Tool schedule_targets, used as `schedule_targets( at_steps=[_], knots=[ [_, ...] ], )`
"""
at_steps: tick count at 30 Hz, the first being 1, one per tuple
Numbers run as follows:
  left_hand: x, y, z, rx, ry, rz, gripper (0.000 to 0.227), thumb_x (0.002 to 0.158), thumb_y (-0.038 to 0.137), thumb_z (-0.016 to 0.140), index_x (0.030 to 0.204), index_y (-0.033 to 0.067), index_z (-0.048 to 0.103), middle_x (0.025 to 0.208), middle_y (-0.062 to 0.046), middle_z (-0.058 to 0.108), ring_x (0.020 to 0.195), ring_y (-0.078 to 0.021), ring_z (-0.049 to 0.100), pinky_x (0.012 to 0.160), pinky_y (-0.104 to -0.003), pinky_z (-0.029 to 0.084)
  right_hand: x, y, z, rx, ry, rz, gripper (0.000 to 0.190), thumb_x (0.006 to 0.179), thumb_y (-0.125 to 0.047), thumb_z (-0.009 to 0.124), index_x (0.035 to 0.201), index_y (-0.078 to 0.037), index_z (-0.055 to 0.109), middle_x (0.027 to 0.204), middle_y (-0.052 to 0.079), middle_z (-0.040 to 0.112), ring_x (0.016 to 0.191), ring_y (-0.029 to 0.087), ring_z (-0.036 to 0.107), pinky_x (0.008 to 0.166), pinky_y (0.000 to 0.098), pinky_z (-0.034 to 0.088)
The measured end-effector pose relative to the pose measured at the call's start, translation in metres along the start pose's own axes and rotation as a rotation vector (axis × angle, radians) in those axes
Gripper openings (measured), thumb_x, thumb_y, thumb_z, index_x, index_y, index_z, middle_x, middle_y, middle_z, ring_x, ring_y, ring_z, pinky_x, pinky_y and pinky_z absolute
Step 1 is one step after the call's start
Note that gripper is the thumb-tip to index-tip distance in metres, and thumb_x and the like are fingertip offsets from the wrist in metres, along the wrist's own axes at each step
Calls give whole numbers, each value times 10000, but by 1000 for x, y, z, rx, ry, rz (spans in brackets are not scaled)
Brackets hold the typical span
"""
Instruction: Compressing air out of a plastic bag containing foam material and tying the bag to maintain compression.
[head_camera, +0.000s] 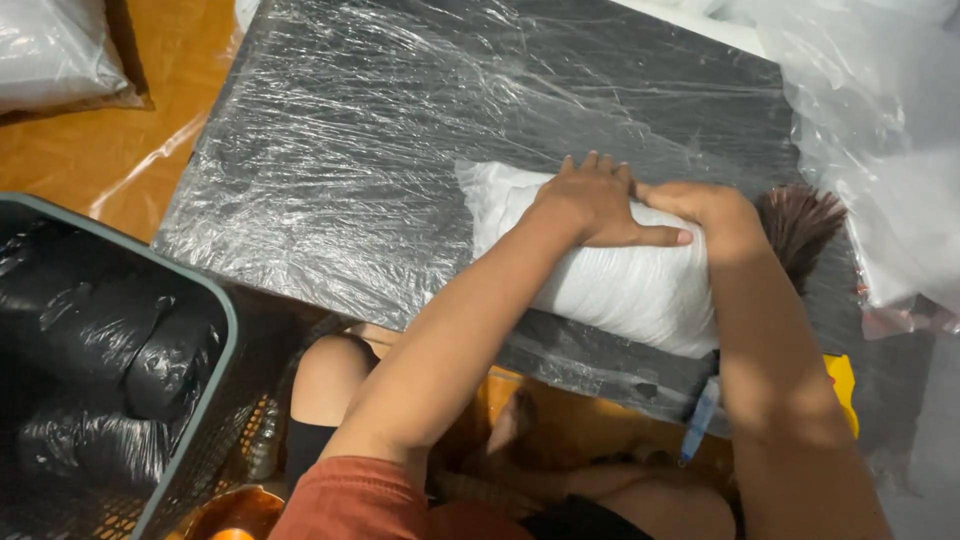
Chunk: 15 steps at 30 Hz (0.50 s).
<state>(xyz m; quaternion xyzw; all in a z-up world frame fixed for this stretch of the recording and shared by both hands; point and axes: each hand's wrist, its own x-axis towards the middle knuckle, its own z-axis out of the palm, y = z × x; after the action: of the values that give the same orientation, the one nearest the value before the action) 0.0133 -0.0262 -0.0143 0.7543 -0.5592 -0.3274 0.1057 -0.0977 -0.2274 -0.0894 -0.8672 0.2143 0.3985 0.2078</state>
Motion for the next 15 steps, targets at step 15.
schedule_targets(
  at_steps=[15],
  knots=[
    [-25, 6, 8, 48, -38, -12, 1147, 680, 951, 307, 1347, 76, 630, 1352, -158, 661, 1332, -317, 576, 1097, -474, 446, -18, -42, 8, 313, 152, 195, 1062, 977, -800, 73, 1456, 18, 553, 1528, 268, 486, 1462, 427, 387, 1257, 521, 254]
  ],
)
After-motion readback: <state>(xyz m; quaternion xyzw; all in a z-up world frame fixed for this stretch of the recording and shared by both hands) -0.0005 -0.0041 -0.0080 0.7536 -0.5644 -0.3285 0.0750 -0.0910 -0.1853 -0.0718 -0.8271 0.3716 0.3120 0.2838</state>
